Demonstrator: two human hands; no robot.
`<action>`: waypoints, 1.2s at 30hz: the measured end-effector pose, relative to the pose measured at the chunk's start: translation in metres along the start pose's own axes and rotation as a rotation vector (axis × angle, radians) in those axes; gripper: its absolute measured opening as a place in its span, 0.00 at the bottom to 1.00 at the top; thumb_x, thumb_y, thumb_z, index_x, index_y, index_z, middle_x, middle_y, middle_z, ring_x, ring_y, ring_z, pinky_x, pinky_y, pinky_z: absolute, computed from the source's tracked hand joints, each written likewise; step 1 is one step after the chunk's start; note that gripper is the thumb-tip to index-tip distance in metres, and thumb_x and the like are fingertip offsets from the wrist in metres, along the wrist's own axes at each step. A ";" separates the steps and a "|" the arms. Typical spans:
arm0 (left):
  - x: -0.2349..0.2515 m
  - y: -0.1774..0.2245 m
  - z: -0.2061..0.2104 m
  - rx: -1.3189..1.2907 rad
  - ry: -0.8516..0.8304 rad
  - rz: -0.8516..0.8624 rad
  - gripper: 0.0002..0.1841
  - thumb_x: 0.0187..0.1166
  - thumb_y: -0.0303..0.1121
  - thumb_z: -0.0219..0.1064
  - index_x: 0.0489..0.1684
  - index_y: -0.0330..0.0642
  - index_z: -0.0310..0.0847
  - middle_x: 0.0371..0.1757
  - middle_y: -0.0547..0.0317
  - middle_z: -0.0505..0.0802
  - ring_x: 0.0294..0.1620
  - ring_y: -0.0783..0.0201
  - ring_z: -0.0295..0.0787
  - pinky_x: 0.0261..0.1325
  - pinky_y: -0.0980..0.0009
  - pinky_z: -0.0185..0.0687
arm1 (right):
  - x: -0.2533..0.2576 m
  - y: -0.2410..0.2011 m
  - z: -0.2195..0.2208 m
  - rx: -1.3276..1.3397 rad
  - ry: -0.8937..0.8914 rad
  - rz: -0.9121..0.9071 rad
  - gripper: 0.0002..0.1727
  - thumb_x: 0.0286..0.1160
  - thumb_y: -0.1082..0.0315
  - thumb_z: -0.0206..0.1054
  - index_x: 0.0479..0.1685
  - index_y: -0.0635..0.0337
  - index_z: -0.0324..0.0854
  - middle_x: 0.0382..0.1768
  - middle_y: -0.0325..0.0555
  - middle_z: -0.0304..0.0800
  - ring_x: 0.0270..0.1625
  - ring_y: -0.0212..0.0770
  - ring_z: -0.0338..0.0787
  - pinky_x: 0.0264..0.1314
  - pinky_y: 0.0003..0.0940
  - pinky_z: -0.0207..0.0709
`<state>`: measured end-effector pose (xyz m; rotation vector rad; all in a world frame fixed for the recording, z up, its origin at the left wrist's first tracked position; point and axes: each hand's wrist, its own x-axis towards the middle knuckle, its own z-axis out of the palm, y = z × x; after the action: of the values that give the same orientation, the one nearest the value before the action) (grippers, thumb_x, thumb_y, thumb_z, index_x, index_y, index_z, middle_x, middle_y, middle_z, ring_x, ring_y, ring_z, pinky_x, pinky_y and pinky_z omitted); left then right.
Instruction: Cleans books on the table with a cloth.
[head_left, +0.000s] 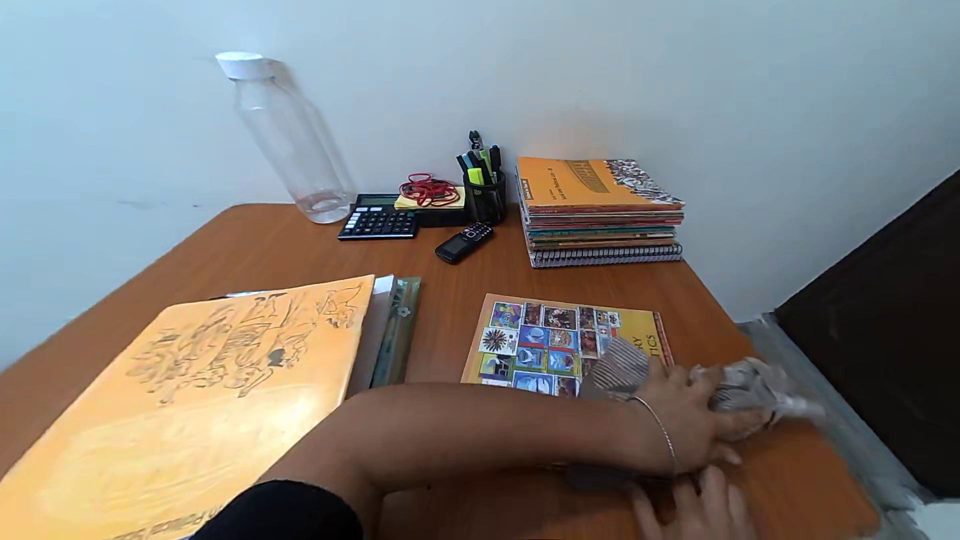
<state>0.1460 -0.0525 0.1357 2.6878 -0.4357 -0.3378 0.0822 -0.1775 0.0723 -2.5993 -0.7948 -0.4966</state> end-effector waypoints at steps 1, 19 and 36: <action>-0.001 -0.003 -0.002 0.004 -0.020 0.000 0.31 0.92 0.53 0.53 0.95 0.71 0.52 0.93 0.31 0.56 0.85 0.25 0.61 0.74 0.22 0.54 | 0.003 -0.001 0.002 0.006 0.028 0.009 0.25 0.50 0.54 0.85 0.31 0.72 0.92 0.40 0.72 0.89 0.45 0.71 0.90 0.44 0.58 0.83; -0.109 -0.077 -0.082 0.205 -0.082 -1.055 0.34 0.95 0.53 0.41 0.78 0.28 0.70 0.64 0.30 0.87 0.68 0.34 0.85 0.66 0.39 0.78 | 0.031 -0.017 0.028 0.062 0.114 0.055 0.15 0.69 0.60 0.75 0.45 0.63 0.95 0.35 0.59 0.88 0.40 0.63 0.87 0.38 0.53 0.78; -0.018 -0.053 -0.003 -0.097 -0.041 -0.079 0.31 0.95 0.53 0.41 0.92 0.47 0.63 0.98 0.55 0.52 0.98 0.41 0.25 0.82 0.20 0.08 | 0.010 0.011 0.020 0.201 0.021 -0.090 0.14 0.65 0.68 0.70 0.44 0.67 0.94 0.54 0.67 0.92 0.58 0.74 0.88 0.60 0.64 0.79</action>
<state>0.1435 0.0011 0.1190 2.6124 -0.3174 -0.4262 0.1007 -0.1730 0.0563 -2.3789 -0.9083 -0.4440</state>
